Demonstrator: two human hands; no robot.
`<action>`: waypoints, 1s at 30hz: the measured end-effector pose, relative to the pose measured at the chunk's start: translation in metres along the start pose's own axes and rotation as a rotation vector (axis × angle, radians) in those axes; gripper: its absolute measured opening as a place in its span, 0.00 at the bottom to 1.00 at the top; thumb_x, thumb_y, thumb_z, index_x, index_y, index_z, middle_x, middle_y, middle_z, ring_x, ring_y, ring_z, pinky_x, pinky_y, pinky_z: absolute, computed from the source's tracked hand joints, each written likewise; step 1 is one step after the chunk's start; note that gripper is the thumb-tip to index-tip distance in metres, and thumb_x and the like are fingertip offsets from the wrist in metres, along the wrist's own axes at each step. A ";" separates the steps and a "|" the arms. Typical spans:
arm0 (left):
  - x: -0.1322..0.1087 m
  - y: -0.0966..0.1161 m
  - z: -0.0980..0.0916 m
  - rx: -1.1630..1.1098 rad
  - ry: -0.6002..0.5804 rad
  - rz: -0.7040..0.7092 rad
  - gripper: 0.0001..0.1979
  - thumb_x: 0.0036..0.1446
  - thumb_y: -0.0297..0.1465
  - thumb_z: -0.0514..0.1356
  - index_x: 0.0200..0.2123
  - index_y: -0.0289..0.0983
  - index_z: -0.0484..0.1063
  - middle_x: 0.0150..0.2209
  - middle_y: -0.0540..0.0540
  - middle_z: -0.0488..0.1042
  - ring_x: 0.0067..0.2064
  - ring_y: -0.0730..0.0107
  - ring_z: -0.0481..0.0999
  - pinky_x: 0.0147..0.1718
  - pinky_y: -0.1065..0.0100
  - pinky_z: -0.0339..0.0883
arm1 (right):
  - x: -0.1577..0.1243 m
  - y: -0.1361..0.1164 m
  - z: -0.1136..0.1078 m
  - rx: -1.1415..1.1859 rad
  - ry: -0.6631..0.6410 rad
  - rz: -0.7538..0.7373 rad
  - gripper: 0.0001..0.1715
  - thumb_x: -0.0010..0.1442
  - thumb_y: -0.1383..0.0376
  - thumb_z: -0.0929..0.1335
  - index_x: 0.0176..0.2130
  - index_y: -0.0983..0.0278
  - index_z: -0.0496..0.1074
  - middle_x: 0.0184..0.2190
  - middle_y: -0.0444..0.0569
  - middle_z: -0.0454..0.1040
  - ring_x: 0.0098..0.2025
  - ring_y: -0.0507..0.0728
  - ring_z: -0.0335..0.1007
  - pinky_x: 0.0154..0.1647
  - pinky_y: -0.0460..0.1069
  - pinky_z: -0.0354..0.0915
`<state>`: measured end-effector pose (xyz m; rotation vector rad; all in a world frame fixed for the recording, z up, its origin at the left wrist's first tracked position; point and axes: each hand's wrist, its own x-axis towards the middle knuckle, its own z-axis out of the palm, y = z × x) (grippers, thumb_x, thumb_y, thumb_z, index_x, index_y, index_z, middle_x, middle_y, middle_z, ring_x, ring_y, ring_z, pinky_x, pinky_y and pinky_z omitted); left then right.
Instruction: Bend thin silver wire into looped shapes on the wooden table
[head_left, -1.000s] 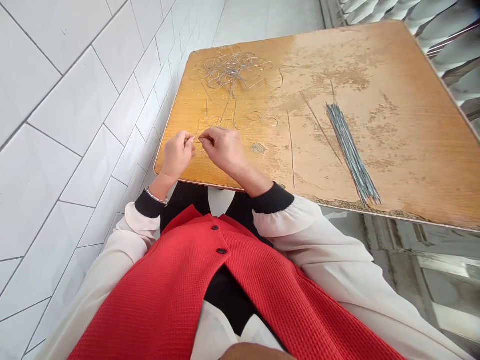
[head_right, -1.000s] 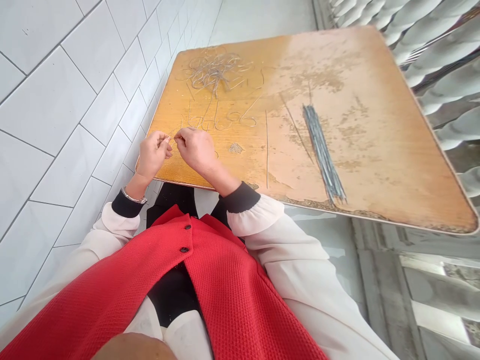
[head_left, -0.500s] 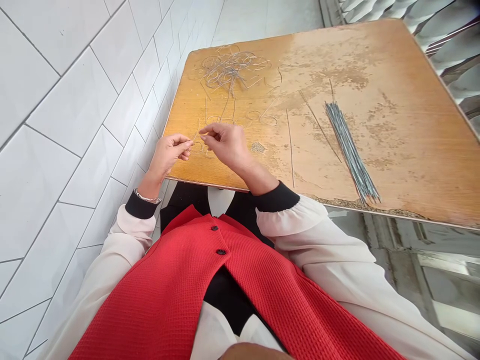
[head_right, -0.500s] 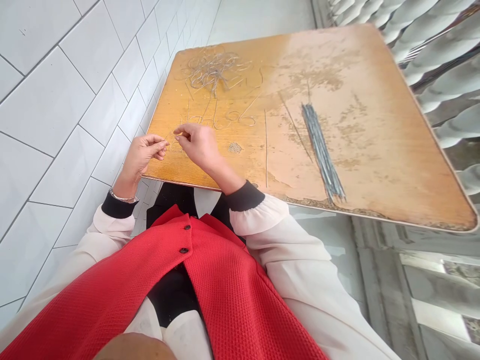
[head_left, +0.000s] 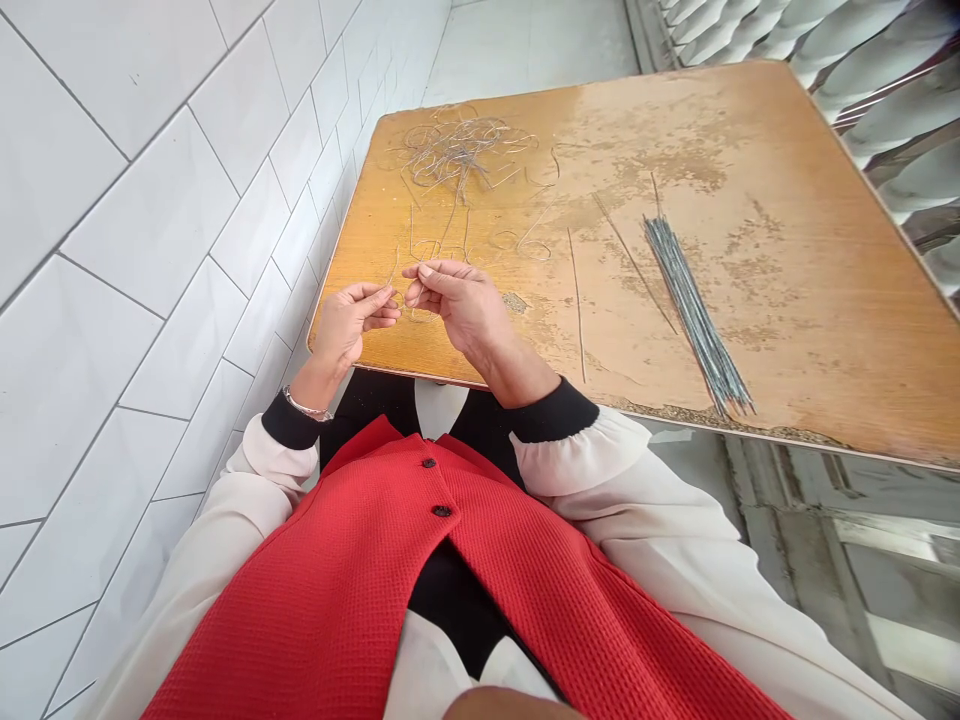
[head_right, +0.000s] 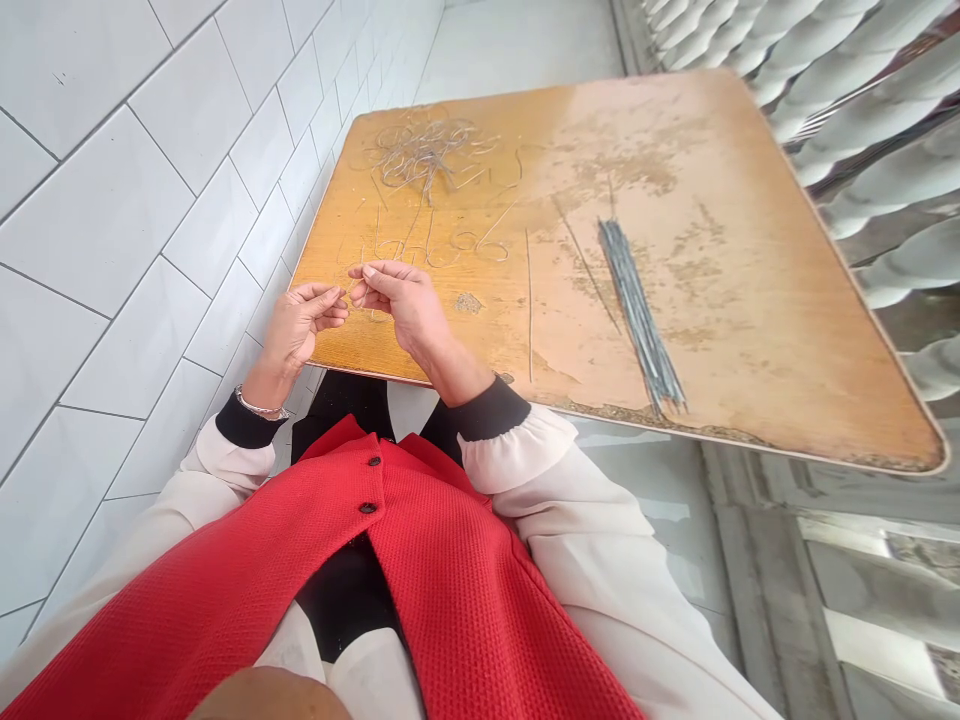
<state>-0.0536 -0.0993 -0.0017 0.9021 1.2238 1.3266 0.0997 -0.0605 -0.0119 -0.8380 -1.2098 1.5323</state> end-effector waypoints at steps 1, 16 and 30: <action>-0.001 0.000 0.001 -0.012 0.003 -0.009 0.08 0.60 0.27 0.67 0.28 0.34 0.76 0.23 0.52 0.77 0.24 0.81 0.76 0.29 0.76 0.72 | 0.001 0.001 -0.001 -0.002 -0.009 -0.016 0.13 0.61 0.55 0.74 0.33 0.62 0.78 0.25 0.44 0.77 0.29 0.50 0.73 0.38 0.47 0.71; -0.004 0.003 -0.003 0.005 0.024 -0.078 0.08 0.62 0.26 0.65 0.29 0.35 0.72 0.24 0.54 0.77 0.24 0.83 0.75 0.30 0.77 0.70 | 0.000 0.003 -0.007 -0.069 -0.067 0.037 0.09 0.61 0.60 0.73 0.32 0.62 0.78 0.23 0.44 0.77 0.26 0.49 0.72 0.33 0.46 0.67; -0.009 0.001 -0.006 0.031 -0.062 -0.080 0.08 0.60 0.29 0.68 0.31 0.34 0.72 0.26 0.52 0.78 0.25 0.81 0.78 0.30 0.76 0.72 | 0.001 -0.001 -0.006 -0.213 -0.025 -0.007 0.15 0.62 0.56 0.74 0.30 0.64 0.77 0.20 0.44 0.74 0.23 0.49 0.68 0.30 0.46 0.68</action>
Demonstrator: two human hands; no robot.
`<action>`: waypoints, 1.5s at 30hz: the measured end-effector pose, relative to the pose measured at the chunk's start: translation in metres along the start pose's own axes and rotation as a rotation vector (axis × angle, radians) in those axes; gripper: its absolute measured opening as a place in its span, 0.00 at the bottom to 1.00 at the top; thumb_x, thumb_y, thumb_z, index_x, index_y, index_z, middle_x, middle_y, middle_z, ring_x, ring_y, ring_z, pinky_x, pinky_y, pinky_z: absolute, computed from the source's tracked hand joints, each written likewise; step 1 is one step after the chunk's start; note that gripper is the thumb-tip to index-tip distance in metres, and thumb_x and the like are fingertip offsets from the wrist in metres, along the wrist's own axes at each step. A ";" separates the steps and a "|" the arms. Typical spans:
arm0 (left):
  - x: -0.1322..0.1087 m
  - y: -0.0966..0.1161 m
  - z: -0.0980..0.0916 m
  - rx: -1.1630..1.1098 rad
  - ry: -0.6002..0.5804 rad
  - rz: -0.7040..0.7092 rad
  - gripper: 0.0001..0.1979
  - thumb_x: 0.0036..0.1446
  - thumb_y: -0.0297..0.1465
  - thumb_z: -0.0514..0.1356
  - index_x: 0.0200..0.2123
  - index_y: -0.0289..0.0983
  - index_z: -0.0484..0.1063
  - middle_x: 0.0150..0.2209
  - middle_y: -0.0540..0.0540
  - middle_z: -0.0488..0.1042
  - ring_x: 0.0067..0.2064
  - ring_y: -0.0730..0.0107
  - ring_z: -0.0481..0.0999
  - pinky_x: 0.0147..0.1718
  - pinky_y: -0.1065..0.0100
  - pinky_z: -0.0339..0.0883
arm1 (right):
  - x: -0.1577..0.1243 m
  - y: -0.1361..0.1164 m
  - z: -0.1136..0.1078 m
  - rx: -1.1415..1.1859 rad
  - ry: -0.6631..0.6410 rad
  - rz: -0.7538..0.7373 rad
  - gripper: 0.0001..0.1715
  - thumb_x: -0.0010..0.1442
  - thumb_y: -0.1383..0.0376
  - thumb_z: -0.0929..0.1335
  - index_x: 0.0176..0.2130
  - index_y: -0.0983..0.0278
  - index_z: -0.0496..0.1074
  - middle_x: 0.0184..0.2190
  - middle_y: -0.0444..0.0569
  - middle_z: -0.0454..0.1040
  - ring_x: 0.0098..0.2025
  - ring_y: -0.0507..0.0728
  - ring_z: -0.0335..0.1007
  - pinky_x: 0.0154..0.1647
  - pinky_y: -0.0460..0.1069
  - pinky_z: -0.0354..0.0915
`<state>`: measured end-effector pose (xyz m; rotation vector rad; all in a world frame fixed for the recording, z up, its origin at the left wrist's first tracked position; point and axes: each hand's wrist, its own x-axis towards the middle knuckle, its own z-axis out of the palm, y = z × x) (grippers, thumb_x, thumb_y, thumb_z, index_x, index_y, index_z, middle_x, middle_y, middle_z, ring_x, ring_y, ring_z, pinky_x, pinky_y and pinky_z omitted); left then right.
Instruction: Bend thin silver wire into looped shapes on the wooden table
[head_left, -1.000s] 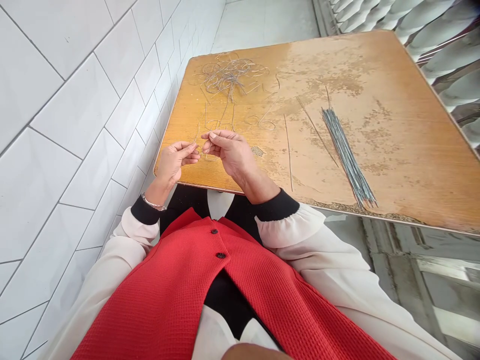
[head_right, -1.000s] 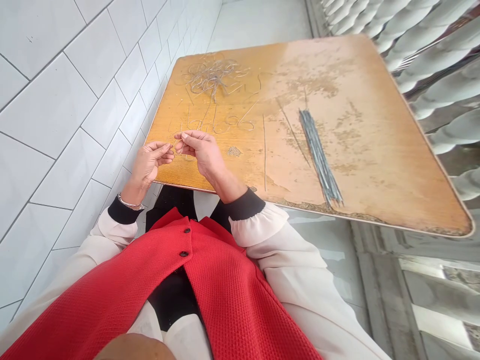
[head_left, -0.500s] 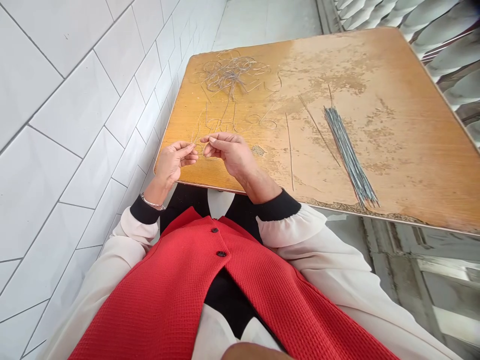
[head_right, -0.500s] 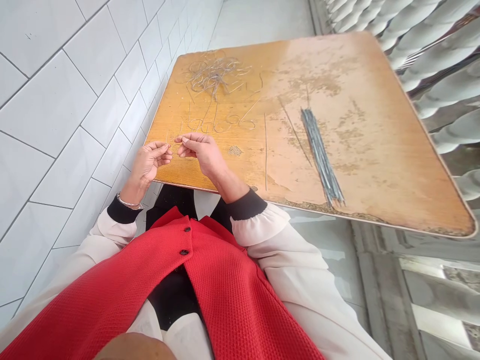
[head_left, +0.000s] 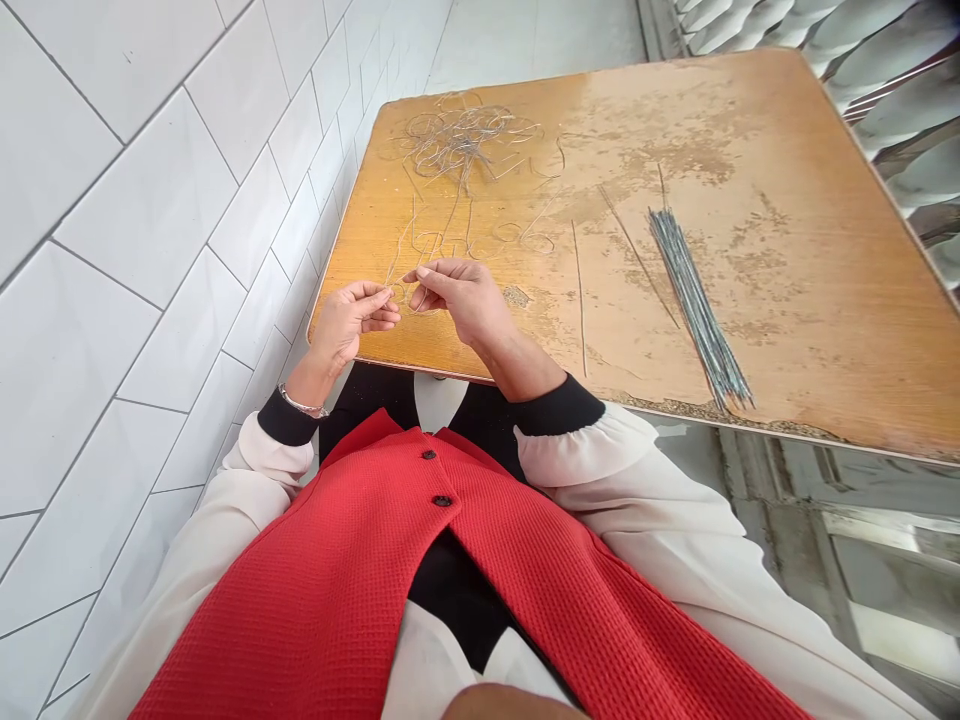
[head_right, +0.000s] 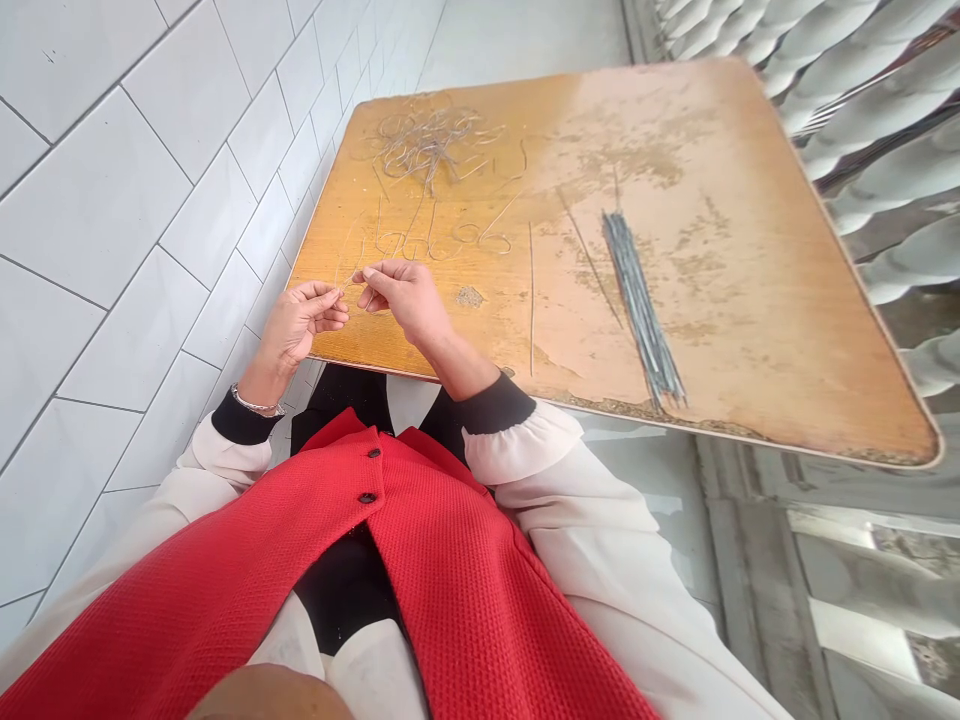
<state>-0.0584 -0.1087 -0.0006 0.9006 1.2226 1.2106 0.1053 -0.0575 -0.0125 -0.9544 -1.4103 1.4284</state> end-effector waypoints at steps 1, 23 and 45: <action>-0.001 0.000 0.000 0.004 0.000 0.000 0.08 0.60 0.29 0.68 0.31 0.35 0.72 0.26 0.52 0.78 0.25 0.80 0.78 0.30 0.76 0.72 | 0.000 0.001 0.000 -0.015 0.011 -0.015 0.14 0.61 0.57 0.74 0.30 0.64 0.77 0.20 0.44 0.74 0.23 0.49 0.68 0.30 0.46 0.68; 0.003 -0.005 -0.007 0.010 0.034 0.014 0.09 0.62 0.30 0.66 0.30 0.35 0.72 0.24 0.53 0.77 0.23 0.83 0.75 0.27 0.78 0.69 | 0.002 0.012 -0.002 -0.081 0.020 -0.049 0.08 0.59 0.66 0.74 0.28 0.64 0.76 0.21 0.43 0.74 0.22 0.48 0.65 0.26 0.45 0.65; 0.004 -0.006 -0.007 -0.064 -0.039 -0.031 0.05 0.66 0.32 0.63 0.37 0.36 0.76 0.34 0.49 0.80 0.30 0.83 0.78 0.30 0.79 0.69 | -0.007 0.013 0.004 -0.080 0.086 -0.034 0.14 0.59 0.62 0.75 0.25 0.63 0.74 0.20 0.44 0.74 0.20 0.48 0.64 0.25 0.46 0.65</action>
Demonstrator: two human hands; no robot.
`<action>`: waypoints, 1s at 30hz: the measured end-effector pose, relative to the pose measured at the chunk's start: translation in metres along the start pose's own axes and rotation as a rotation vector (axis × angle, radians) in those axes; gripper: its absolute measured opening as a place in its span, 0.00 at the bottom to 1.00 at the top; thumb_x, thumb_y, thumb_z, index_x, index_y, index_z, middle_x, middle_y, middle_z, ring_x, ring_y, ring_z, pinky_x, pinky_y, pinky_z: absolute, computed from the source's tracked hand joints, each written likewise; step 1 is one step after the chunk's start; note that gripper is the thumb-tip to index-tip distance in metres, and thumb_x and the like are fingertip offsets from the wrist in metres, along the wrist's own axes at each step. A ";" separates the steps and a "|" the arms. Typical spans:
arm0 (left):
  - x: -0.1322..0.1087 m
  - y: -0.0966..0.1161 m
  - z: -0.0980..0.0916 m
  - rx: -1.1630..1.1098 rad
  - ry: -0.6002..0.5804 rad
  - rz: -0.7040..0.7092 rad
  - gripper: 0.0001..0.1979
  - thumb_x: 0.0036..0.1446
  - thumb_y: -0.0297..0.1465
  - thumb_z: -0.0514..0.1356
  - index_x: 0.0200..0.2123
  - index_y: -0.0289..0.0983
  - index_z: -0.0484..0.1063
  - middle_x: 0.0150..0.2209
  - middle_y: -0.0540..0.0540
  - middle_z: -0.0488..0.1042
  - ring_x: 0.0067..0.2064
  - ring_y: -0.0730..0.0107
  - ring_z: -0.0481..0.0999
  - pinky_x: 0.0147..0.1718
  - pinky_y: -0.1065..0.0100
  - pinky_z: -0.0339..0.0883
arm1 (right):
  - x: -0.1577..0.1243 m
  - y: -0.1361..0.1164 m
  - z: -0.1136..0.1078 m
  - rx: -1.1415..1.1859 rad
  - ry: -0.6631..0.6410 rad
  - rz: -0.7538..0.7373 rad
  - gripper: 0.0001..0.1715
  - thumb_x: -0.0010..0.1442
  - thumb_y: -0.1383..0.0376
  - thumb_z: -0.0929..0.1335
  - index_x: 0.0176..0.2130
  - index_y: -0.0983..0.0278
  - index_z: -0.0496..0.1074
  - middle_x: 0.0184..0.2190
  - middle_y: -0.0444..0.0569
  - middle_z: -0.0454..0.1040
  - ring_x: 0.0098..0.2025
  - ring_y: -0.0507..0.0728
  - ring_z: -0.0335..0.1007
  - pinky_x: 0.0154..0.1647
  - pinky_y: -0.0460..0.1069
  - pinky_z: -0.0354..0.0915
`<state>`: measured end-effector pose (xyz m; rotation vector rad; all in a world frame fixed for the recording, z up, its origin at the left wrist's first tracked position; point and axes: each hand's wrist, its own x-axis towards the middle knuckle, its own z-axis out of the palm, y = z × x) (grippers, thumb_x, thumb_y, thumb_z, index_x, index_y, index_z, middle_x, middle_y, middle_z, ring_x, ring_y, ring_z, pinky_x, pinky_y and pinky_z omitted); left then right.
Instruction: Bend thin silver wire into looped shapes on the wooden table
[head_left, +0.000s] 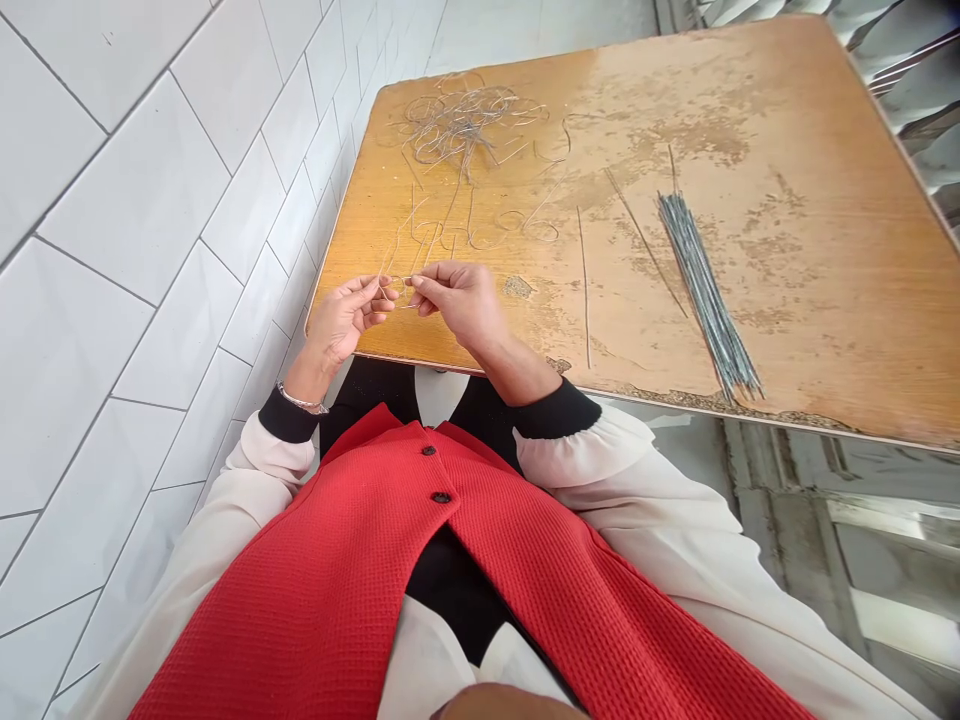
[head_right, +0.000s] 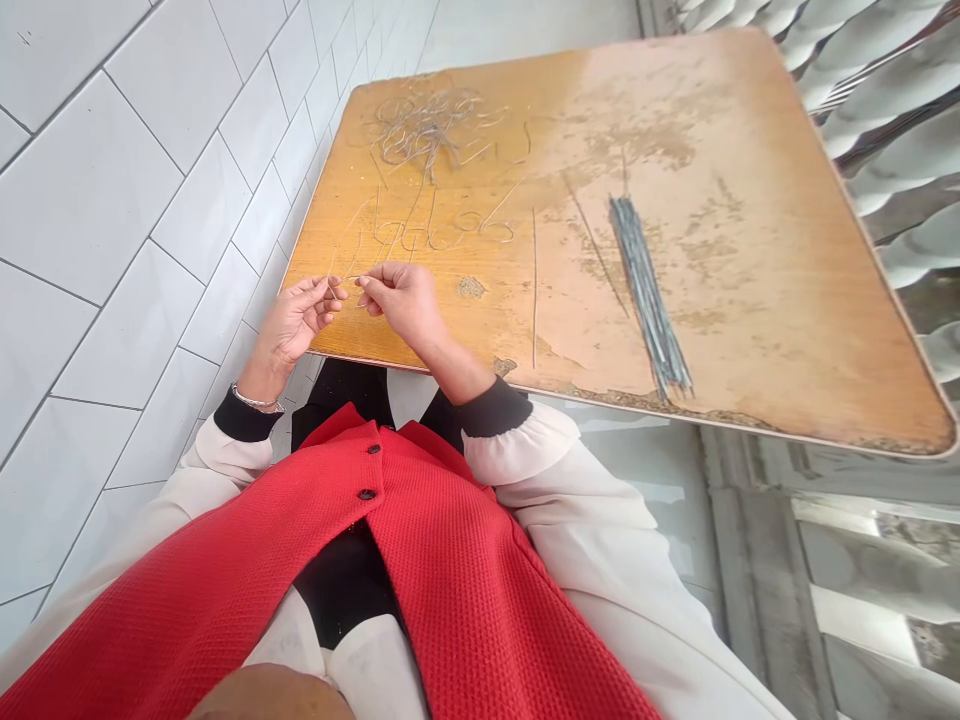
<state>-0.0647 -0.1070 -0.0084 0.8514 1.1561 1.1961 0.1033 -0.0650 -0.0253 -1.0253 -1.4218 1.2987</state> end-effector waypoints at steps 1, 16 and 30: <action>0.000 -0.001 0.000 -0.005 -0.005 -0.002 0.05 0.65 0.31 0.64 0.36 0.36 0.76 0.33 0.50 0.80 0.30 0.83 0.78 0.30 0.79 0.69 | 0.000 0.000 0.000 0.004 -0.002 -0.005 0.13 0.59 0.62 0.75 0.25 0.63 0.74 0.21 0.44 0.74 0.21 0.48 0.65 0.26 0.46 0.66; -0.001 0.002 0.001 0.065 0.020 -0.018 0.06 0.67 0.27 0.62 0.35 0.34 0.77 0.23 0.54 0.76 0.22 0.84 0.74 0.25 0.79 0.66 | 0.000 0.003 -0.008 -0.603 -0.127 -0.352 0.14 0.62 0.68 0.67 0.40 0.63 0.83 0.36 0.52 0.84 0.36 0.58 0.78 0.40 0.52 0.68; 0.002 0.002 0.001 0.101 0.036 0.011 0.06 0.64 0.27 0.65 0.33 0.35 0.73 0.21 0.55 0.76 0.21 0.83 0.73 0.23 0.79 0.65 | -0.003 0.002 -0.003 -0.911 -0.185 -0.511 0.25 0.65 0.72 0.60 0.50 0.63 0.81 0.40 0.54 0.83 0.39 0.59 0.77 0.39 0.51 0.65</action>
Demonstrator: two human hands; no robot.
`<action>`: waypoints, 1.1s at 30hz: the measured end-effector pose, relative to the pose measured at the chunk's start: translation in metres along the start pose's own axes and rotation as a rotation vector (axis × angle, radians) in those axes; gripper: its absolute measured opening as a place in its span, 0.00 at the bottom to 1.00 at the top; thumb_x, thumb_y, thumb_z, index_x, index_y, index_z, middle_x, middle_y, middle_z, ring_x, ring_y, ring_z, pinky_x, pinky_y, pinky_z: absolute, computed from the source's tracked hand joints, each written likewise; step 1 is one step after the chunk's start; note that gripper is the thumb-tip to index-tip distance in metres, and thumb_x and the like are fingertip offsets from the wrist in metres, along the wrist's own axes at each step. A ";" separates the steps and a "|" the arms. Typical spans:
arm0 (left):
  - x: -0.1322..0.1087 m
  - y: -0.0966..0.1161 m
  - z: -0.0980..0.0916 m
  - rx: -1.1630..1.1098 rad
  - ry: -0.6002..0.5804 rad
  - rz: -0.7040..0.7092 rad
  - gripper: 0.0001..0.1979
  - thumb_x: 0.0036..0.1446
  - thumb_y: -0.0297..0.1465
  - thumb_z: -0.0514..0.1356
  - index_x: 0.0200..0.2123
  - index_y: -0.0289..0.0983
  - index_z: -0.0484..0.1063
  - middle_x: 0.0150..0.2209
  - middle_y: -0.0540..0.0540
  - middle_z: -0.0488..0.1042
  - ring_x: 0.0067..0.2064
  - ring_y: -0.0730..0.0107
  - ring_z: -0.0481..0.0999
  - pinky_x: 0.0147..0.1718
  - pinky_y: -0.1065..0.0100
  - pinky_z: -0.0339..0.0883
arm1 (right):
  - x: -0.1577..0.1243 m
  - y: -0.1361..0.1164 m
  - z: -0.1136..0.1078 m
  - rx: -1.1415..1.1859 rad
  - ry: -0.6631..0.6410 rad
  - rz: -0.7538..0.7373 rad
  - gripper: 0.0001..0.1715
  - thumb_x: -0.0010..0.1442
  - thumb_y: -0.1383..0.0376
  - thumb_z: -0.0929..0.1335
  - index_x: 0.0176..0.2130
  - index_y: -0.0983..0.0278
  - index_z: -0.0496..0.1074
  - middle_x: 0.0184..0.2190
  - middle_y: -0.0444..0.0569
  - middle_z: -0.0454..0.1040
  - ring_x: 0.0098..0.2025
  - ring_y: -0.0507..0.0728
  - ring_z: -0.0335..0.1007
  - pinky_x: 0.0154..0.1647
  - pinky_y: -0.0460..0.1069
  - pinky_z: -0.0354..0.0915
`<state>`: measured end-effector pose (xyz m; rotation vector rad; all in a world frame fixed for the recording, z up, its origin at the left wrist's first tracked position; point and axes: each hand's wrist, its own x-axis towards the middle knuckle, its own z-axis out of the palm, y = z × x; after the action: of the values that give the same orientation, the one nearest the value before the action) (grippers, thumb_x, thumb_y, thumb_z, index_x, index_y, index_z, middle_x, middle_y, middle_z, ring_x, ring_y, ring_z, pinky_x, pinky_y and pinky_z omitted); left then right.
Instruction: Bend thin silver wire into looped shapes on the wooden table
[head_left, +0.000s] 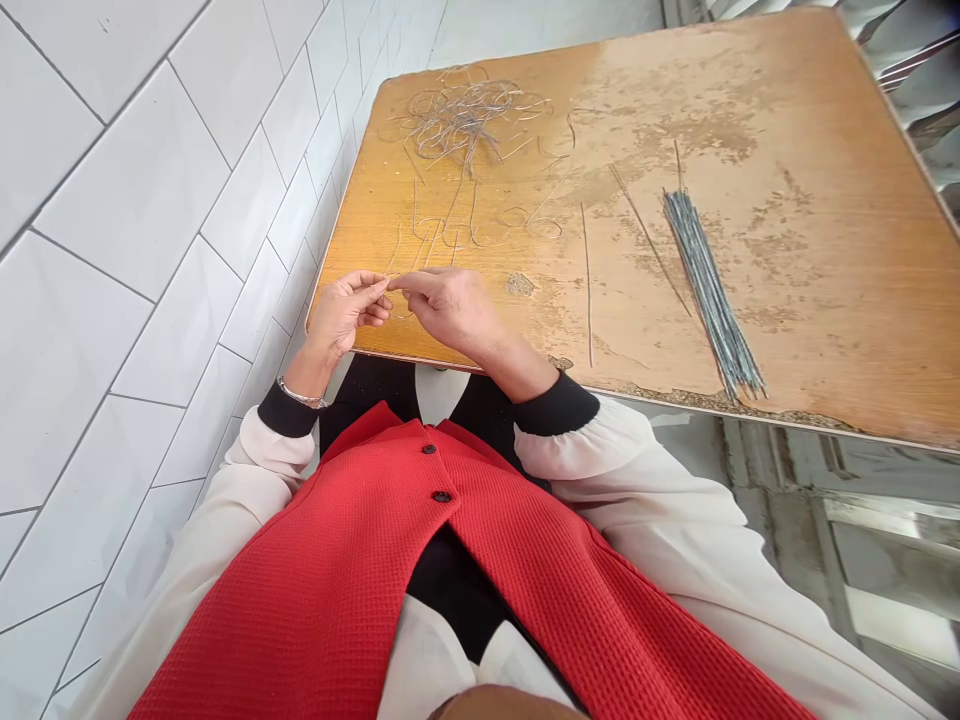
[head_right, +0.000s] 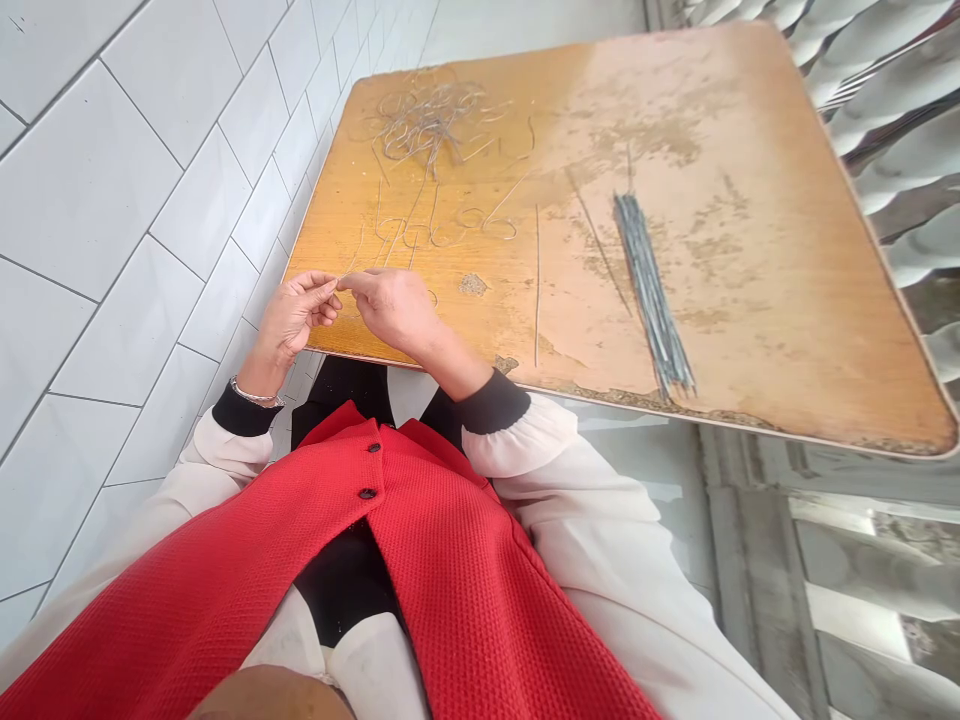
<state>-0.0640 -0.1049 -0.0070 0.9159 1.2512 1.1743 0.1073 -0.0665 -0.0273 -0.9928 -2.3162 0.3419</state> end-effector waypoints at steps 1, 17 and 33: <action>0.000 0.000 0.000 0.000 -0.002 0.000 0.06 0.64 0.27 0.64 0.33 0.34 0.73 0.21 0.54 0.76 0.21 0.83 0.73 0.23 0.79 0.65 | 0.000 0.000 0.000 -0.007 -0.001 -0.002 0.25 0.65 0.72 0.59 0.50 0.63 0.81 0.39 0.54 0.83 0.38 0.59 0.77 0.39 0.51 0.64; -0.007 0.004 -0.004 -0.003 -0.033 0.005 0.11 0.63 0.37 0.67 0.39 0.36 0.75 0.26 0.52 0.78 0.25 0.81 0.77 0.27 0.78 0.69 | 0.000 -0.005 -0.003 0.175 0.038 0.104 0.21 0.65 0.69 0.61 0.51 0.64 0.80 0.38 0.53 0.83 0.35 0.57 0.77 0.39 0.51 0.67; -0.011 0.003 0.003 0.049 0.020 0.053 0.09 0.61 0.28 0.67 0.29 0.35 0.71 0.24 0.52 0.76 0.24 0.82 0.75 0.26 0.78 0.68 | 0.003 -0.004 -0.006 -0.080 -0.050 -0.079 0.20 0.68 0.69 0.60 0.38 0.62 0.80 0.32 0.52 0.80 0.34 0.58 0.72 0.35 0.51 0.60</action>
<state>-0.0604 -0.1144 -0.0019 0.9812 1.2829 1.2017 0.1071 -0.0675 -0.0190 -0.9374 -2.4232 0.2466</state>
